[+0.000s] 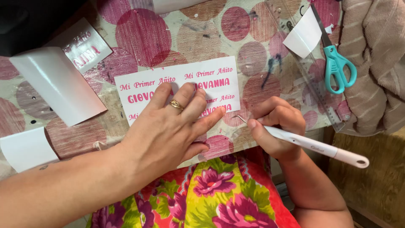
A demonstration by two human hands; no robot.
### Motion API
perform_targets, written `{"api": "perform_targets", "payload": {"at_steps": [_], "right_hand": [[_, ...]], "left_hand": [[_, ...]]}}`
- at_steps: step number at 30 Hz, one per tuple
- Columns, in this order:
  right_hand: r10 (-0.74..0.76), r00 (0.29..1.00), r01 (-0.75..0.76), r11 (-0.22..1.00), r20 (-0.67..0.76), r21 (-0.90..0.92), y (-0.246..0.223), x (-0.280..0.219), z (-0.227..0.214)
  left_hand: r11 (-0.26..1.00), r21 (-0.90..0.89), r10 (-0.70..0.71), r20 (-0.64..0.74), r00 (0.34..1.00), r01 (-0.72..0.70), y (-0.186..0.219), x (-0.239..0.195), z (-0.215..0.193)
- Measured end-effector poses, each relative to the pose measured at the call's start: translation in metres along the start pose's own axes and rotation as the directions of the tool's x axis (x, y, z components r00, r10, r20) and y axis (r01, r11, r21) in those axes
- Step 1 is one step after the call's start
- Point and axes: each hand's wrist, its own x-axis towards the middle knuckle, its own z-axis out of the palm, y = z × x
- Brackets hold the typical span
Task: Weeding excess vinyl from cut stickers and cutting them into individual pieces using a weeding tool and scissors.
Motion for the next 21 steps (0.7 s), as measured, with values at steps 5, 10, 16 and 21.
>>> {"api": "perform_targets", "payload": {"at_steps": [5,10,16,21], "right_hand": [[0.045,0.99,-0.023,0.986,-0.132,0.166,0.001,-0.005,0.001],[0.161,0.944,0.034,0.822,-0.289,0.569,0.0,-0.005,-0.01],[0.125,0.87,0.002,0.966,-0.476,0.258,-0.004,-0.024,-0.057],[0.311,0.919,-0.279,0.947,-0.243,0.157,-0.007,-0.034,-0.066]], "left_hand": [[0.944,-0.328,-0.002,0.095,0.996,0.034,-0.013,0.004,-0.008],[0.756,-0.648,-0.082,0.052,0.995,0.096,-0.033,0.001,-0.047],[0.795,-0.604,-0.171,-0.306,0.937,-0.052,-0.04,-0.009,-0.088],[0.81,-0.585,-0.233,-0.377,0.896,-0.035,-0.035,-0.014,-0.11]]}}
